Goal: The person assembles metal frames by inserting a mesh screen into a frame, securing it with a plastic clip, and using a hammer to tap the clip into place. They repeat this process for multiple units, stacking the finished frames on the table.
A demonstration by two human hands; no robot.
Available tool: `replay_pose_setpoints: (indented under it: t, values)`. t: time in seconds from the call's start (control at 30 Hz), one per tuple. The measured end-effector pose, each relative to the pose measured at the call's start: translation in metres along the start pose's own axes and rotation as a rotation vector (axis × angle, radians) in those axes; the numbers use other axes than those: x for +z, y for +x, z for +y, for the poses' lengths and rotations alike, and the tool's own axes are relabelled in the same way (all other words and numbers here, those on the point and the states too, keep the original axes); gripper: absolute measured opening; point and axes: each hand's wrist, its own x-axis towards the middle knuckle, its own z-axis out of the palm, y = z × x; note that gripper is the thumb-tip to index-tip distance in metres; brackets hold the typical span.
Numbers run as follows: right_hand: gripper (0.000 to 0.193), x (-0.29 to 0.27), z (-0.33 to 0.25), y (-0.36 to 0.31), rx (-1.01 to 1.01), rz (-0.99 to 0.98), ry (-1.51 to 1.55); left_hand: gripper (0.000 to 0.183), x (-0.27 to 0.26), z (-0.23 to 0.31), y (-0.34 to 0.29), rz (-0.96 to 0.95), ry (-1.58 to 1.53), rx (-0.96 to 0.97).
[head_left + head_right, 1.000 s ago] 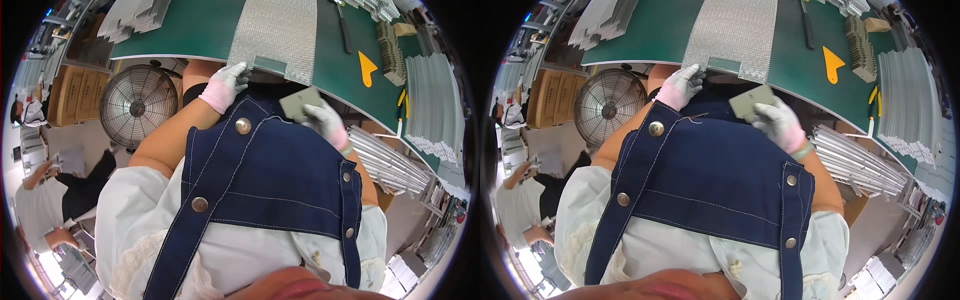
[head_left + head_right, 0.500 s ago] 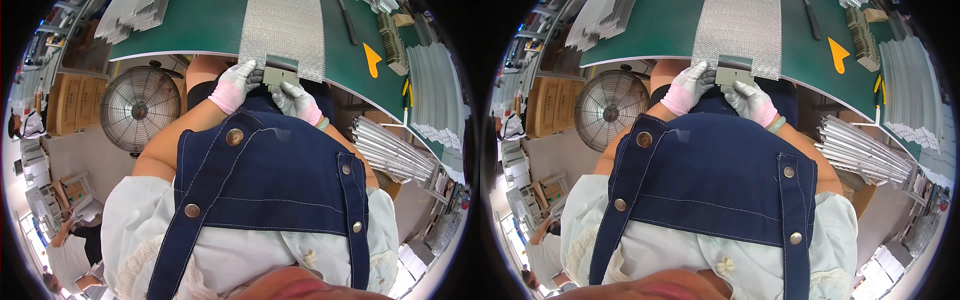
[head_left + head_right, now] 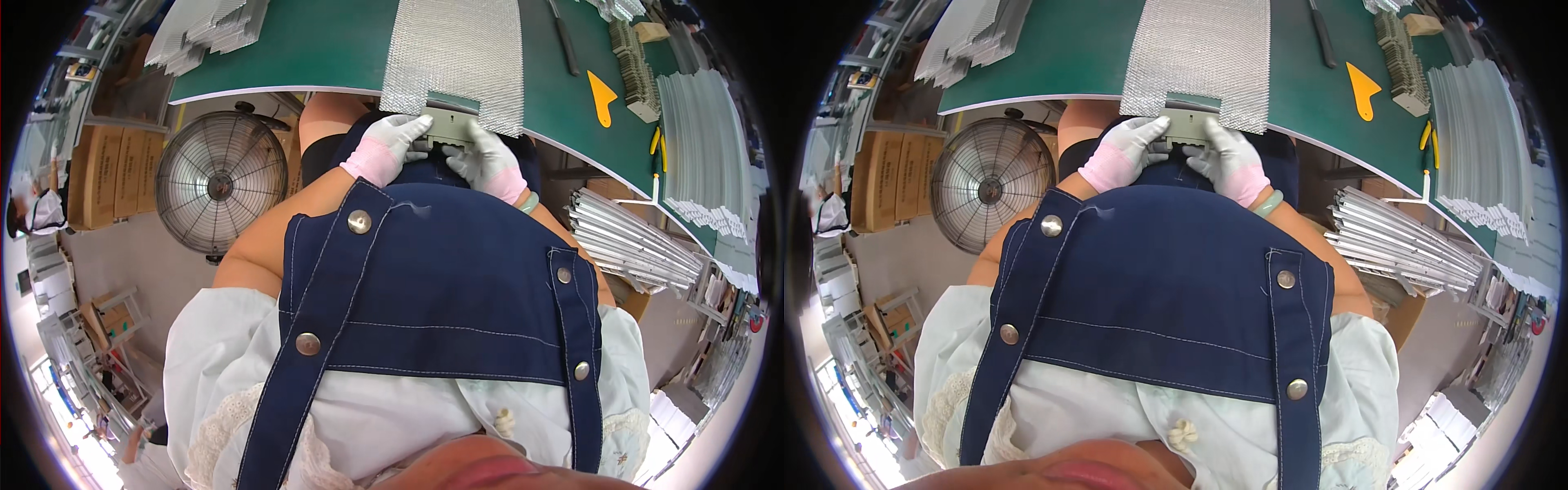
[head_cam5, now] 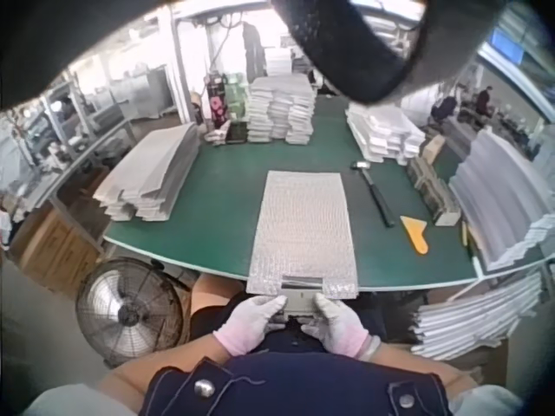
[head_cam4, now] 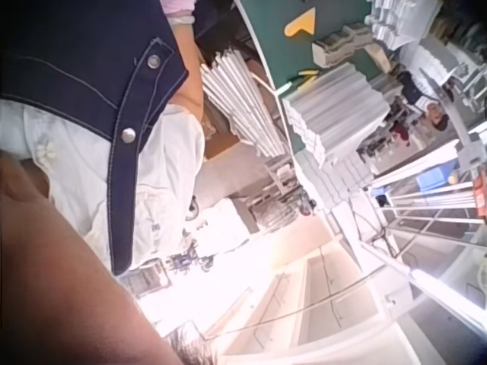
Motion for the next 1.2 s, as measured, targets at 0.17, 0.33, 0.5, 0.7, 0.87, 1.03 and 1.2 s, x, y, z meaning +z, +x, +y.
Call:
replay_pose_setpoints:
  t: [0.17,0.33,0.5,0.7,0.87,1.03,1.2]
  values:
    - [0.023,-0.017,-0.005,0.009,-0.119,-0.064,0.129,0.035,-0.008,-0.005,0.003,-0.037,-0.084,-0.002]
    - [0.029,-0.039,-0.006,0.02,0.013,-0.241,0.277,0.032,-0.011,-0.008,0.007,-0.113,-0.194,-0.012]
    - [0.032,-0.022,-0.009,0.008,-0.184,0.077,-0.213,0.037,0.005,-0.009,0.001,0.052,-0.15,0.012]
    - [0.048,-0.056,-0.004,0.011,0.305,-0.292,0.111,0.064,-0.011,0.052,-0.035,-0.085,0.264,-0.198]
    - [0.045,-0.01,0.0,0.006,0.299,-0.244,-0.268,0.029,-0.017,0.105,0.03,0.178,1.476,1.081]
    - [0.026,0.008,0.003,0.015,0.168,-0.209,-0.102,0.054,-0.022,0.093,0.116,-0.132,1.9,1.202]
    - [0.026,0.021,0.005,0.02,0.075,-0.125,-0.021,0.056,-0.019,0.095,0.113,-0.138,1.913,1.133]
